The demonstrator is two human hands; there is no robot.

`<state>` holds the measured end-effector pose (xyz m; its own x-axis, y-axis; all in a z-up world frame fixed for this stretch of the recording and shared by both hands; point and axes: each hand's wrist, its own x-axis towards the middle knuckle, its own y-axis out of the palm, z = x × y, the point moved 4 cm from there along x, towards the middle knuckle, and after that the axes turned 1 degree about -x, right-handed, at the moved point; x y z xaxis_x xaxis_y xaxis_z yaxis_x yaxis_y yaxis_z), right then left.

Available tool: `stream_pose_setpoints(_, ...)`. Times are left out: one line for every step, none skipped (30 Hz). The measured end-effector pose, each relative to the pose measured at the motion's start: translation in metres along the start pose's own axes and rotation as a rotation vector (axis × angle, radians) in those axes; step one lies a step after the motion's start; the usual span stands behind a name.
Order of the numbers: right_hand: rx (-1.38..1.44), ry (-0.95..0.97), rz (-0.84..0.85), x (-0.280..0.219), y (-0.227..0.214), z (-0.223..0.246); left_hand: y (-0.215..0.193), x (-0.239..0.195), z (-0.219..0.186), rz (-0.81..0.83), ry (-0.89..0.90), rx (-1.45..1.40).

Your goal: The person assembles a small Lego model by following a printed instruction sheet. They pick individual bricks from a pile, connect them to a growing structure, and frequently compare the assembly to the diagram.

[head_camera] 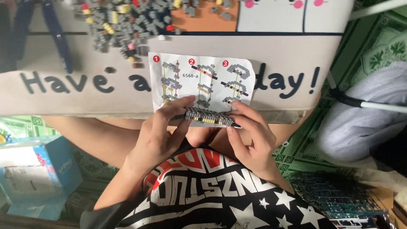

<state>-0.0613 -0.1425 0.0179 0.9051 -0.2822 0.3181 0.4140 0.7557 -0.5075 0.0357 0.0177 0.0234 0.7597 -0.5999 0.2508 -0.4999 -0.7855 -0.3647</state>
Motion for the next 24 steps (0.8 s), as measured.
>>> stream_pose_setpoints(0.003,-0.004,0.022,0.003,0.004,0.003,-0.005,-0.002,0.001,-0.011,-0.012,-0.014)
stream_pose_setpoints(0.005,-0.009,0.044,0.005,0.007,0.007,-0.01,-0.003,0.002,-0.023,-0.025,-0.028)
stream_pose_setpoints(0.009,-0.015,0.049,0.006,0.01,0.009,-0.014,-0.004,0.003,-0.031,-0.026,-0.024)
stream_pose_setpoints(0.0,-0.006,0.078,0.006,0.012,0.009,-0.017,-0.005,0.004,-0.026,-0.035,-0.045)
stream_pose_setpoints(-0.013,0.008,0.104,0.006,0.014,0.011,-0.019,-0.005,0.005,-0.015,-0.045,-0.071)
stream_pose_setpoints(-0.015,0.007,0.106,0.008,0.014,0.014,-0.022,-0.007,0.006,-0.018,-0.046,-0.073)
stream_pose_setpoints(-0.012,0.025,0.132,0.01,0.014,0.017,-0.024,-0.009,0.009,-0.019,-0.072,-0.106)
stream_pose_setpoints(-0.009,0.043,0.158,0.012,0.014,0.019,-0.025,-0.01,0.011,-0.019,-0.099,-0.139)
stream_pose_setpoints(-0.018,0.043,0.154,0.014,0.014,0.021,-0.026,-0.011,0.01,-0.017,-0.093,-0.147)
stream_pose_setpoints(-0.002,0.072,0.166,0.015,0.015,0.023,-0.026,-0.011,0.011,-0.019,-0.124,-0.16)
stream_pose_setpoints(0.01,0.098,0.177,0.018,0.014,0.023,-0.025,-0.01,0.011,-0.022,-0.151,-0.177)
stream_pose_setpoints(-0.003,0.096,0.173,0.018,0.013,0.024,-0.027,-0.009,0.009,-0.021,-0.143,-0.187)
stream_pose_setpoints(0.01,0.117,0.185,0.018,0.014,0.024,-0.028,-0.008,0.008,-0.014,-0.162,-0.197)
stream_pose_setpoints(0.023,0.138,0.196,0.018,0.014,0.024,-0.03,-0.007,0.007,-0.006,-0.182,-0.206)
stream_pose_setpoints(0.024,0.136,0.193,0.018,0.015,0.023,-0.029,-0.008,0.01,-0.005,-0.178,-0.204)
stream_pose_setpoints(0.023,0.125,0.189,0.018,0.015,0.023,-0.028,-0.009,0.013,-0.006,-0.177,-0.227)
stream_pose_setpoints(0.025,0.116,0.185,0.017,0.015,0.022,-0.027,-0.01,0.016,-0.006,-0.179,-0.248)
stream_pose_setpoints(0.027,0.116,0.183,0.019,0.015,0.023,-0.028,-0.008,0.015,-0.005,-0.178,-0.245)
stream_pose_setpoints(0.011,0.102,0.176,0.019,0.016,0.024,-0.028,-0.008,0.014,0.001,-0.177,-0.259)
stream_pose_setpoints(-0.005,0.089,0.169,0.018,0.016,0.024,-0.028,-0.008,0.014,0.007,-0.176,-0.273)
stream_pose_setpoints(-0.001,0.1,0.168,0.017,0.017,0.023,-0.028,-0.01,0.015,0.015,-0.185,-0.272)
stream_pose_setpoints(-0.009,0.087,0.165,0.015,0.018,0.022,-0.027,-0.011,0.016,0.022,-0.188,-0.266)
stream_pose_setpoints(-0.023,0.069,0.156,0.015,0.018,0.021,-0.026,-0.01,0.017,0.029,-0.183,-0.261)
stream_pose_setpoints(-0.024,0.076,0.151,0.014,0.018,0.019,-0.026,-0.01,0.017,0.038,-0.185,-0.263)
